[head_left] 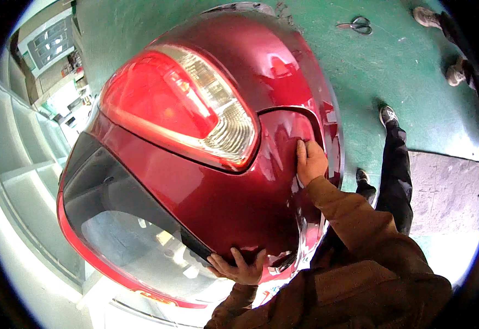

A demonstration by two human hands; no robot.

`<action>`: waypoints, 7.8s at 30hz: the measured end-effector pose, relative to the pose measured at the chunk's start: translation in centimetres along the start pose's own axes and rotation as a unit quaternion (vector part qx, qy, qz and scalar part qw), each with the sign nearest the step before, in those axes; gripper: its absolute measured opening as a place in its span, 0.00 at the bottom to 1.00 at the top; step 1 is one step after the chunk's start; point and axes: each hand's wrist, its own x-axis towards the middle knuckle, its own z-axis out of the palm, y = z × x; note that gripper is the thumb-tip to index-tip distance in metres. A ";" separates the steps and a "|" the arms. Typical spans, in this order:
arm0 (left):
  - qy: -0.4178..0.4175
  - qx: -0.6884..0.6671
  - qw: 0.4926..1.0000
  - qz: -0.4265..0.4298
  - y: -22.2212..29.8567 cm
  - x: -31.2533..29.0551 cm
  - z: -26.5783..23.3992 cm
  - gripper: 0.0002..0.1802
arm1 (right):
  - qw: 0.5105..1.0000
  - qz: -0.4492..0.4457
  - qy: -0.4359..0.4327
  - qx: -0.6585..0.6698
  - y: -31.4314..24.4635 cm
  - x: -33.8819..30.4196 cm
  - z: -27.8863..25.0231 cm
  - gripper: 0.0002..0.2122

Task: The person installs a red taillight assembly onto the rear of a red car. They repeatedly align the unit with the bodywork, press it into place, and check the fitment around the edges.

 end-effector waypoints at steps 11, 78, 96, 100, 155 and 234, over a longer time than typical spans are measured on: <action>0.024 -0.015 1.000 -0.012 0.0 -0.5 0.6 0.51 | 0.999 -0.017 0.025 -0.027 1.2 -0.2 1.3 0.15; 0.002 0.021 1.000 -0.001 -0.3 -0.7 0.6 0.55 | 0.997 -0.031 -0.028 -0.062 1.4 0.7 0.4 0.15; -0.005 0.020 1.000 0.001 0.3 -0.1 -0.4 0.52 | 0.995 -0.084 -0.031 -0.034 1.5 1.0 -1.3 0.13; -0.019 0.008 1.000 -0.019 0.0 -0.3 -0.4 0.50 | 0.991 -0.087 -0.092 0.042 1.3 -0.4 -2.3 0.10; 0.524 -0.432 -0.223 -0.700 18.9 -52.9 23.1 0.19 | -0.131 -0.832 -0.486 -0.231 -8.8 -48.0 -2.2 0.10; 0.520 -0.468 -0.222 -0.679 16.0 -53.9 22.5 0.30 | 0.893 0.106 -0.420 -0.122 -6.7 -21.6 -12.0 0.07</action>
